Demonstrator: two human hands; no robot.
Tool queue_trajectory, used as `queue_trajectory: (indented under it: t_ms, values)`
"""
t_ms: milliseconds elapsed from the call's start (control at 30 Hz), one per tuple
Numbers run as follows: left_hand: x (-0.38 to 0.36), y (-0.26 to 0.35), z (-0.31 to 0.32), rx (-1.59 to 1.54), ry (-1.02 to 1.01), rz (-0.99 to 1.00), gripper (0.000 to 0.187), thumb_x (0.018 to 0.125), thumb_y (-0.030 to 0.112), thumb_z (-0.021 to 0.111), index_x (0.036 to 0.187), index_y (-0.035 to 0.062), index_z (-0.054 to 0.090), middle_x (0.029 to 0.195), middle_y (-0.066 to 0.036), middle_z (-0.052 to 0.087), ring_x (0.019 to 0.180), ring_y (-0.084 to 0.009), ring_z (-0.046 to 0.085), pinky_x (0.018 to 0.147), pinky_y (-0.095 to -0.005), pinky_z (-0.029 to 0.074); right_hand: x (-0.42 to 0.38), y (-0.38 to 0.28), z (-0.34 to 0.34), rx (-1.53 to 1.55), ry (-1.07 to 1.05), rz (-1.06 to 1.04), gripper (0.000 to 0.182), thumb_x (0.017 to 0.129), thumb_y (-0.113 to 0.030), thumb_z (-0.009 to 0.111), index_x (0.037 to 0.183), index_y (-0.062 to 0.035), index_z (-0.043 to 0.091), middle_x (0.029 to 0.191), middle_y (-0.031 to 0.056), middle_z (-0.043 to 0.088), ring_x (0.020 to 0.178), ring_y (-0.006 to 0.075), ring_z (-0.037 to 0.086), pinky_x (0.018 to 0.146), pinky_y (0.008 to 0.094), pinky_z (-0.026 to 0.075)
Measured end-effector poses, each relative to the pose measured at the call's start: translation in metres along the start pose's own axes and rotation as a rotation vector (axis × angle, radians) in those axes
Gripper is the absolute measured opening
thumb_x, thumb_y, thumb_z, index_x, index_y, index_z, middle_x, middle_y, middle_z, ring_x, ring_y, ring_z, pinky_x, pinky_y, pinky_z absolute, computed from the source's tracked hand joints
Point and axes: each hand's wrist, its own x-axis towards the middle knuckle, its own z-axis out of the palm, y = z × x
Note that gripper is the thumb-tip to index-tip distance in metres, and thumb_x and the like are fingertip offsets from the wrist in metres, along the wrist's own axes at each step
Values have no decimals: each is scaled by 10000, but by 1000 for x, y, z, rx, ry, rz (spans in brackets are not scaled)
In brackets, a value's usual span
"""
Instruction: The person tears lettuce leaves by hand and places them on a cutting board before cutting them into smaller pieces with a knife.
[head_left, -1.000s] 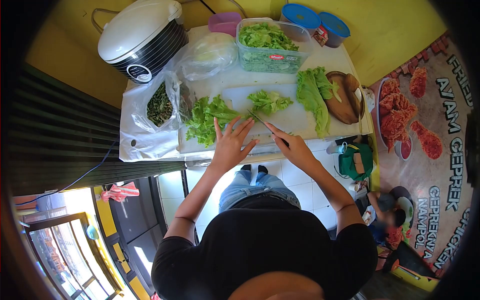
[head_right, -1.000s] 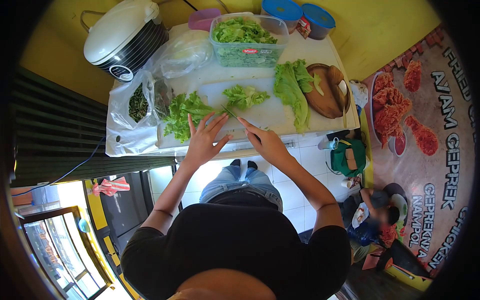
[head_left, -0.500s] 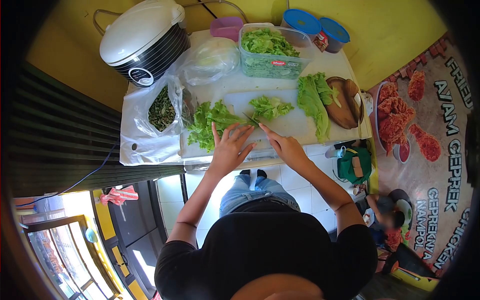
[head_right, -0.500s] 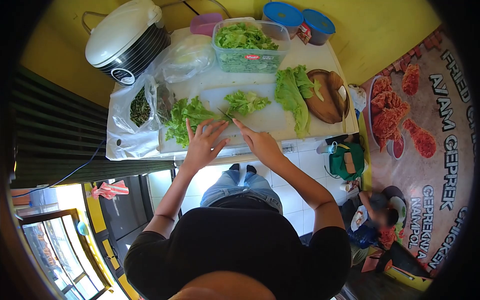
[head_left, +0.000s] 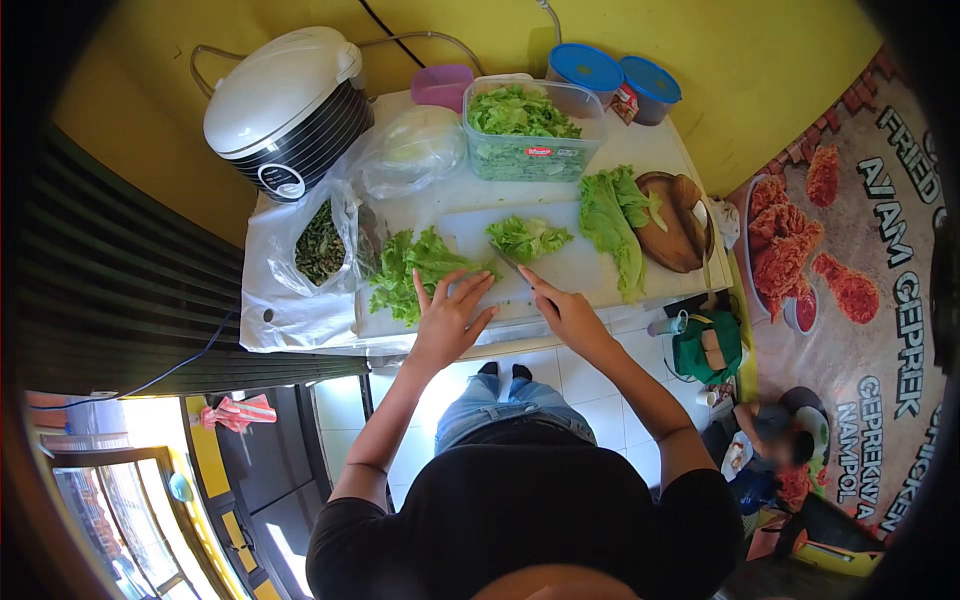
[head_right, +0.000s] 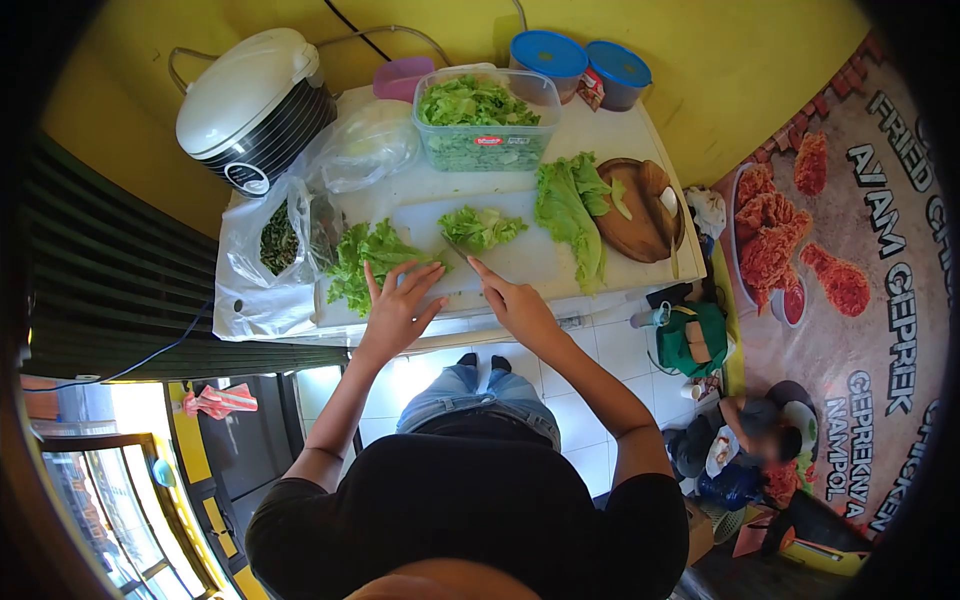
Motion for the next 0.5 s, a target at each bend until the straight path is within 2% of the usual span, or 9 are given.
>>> queue_trajectory:
  t_ms: [33,100,133,167,200,233,300,433,500]
  values:
    - [4,1,1,11,7,4,439,916,369,603,1292,143,588,1293,14,576,1271,-250,446,1100,-690,30,0,-2,-4,-1,9,-6,482,979,-175,506,1448,-239,418,675,186,577,542,351,537,576,381,464]
    - [17,8,8,3,15,-3,438,910,369,611,1295,162,588,1299,8,574,1278,-256,442,1101,-688,19,-5,-7,-14,68,33,44,466,986,-169,497,1443,-228,430,669,177,555,526,270,487,584,324,449]
    - [24,10,12,-8,18,-16,437,905,369,618,1298,180,589,1306,2,572,1286,-261,437,1102,-685,9,-6,-9,-19,69,37,38,466,986,-169,497,1443,-228,430,669,177,555,526,270,487,584,324,449]
    - [31,12,15,-3,21,-14,437,905,369,618,1298,180,589,1306,2,572,1286,-261,437,1102,-685,9,-9,-10,-25,121,20,102,461,989,-170,495,1442,-223,432,668,167,549,539,225,453,583,303,436]
    - [39,13,18,-20,48,-6,406,897,351,630,1269,190,607,1290,-2,577,1282,-263,442,1102,-686,13,-11,-10,-28,174,2,167,457,991,-171,492,1442,-217,433,667,157,542,551,181,419,582,282,423]
    - [42,14,18,-38,70,-1,376,890,334,643,1241,200,625,1274,-7,582,1278,-265,448,1102,-686,18,-14,-9,-29,176,-1,166,457,991,-171,492,1442,-217,433,667,157,542,551,181,419,582,282,423]
    - [44,13,7,-48,107,-15,346,874,318,660,1199,201,641,1242,-3,587,1268,-258,456,1098,-694,26,-15,-8,-32,205,63,157,454,995,-177,490,1444,-214,431,669,131,534,579,126,405,586,268,420]
    - [35,-6,-16,-32,191,-88,306,839,282,699,1137,224,664,1186,2,595,1252,-247,474,1096,-696,44,-15,-8,-22,188,32,111,451,995,-181,492,1441,-219,437,691,123,549,571,133,404,596,258,423]
    - [31,-16,-22,-9,188,-113,293,841,283,696,1125,214,671,1200,-4,595,1253,-249,474,1096,-691,57,-18,-20,-17,176,-124,180,449,996,-188,493,1440,-223,438,710,118,563,564,132,406,602,257,426]
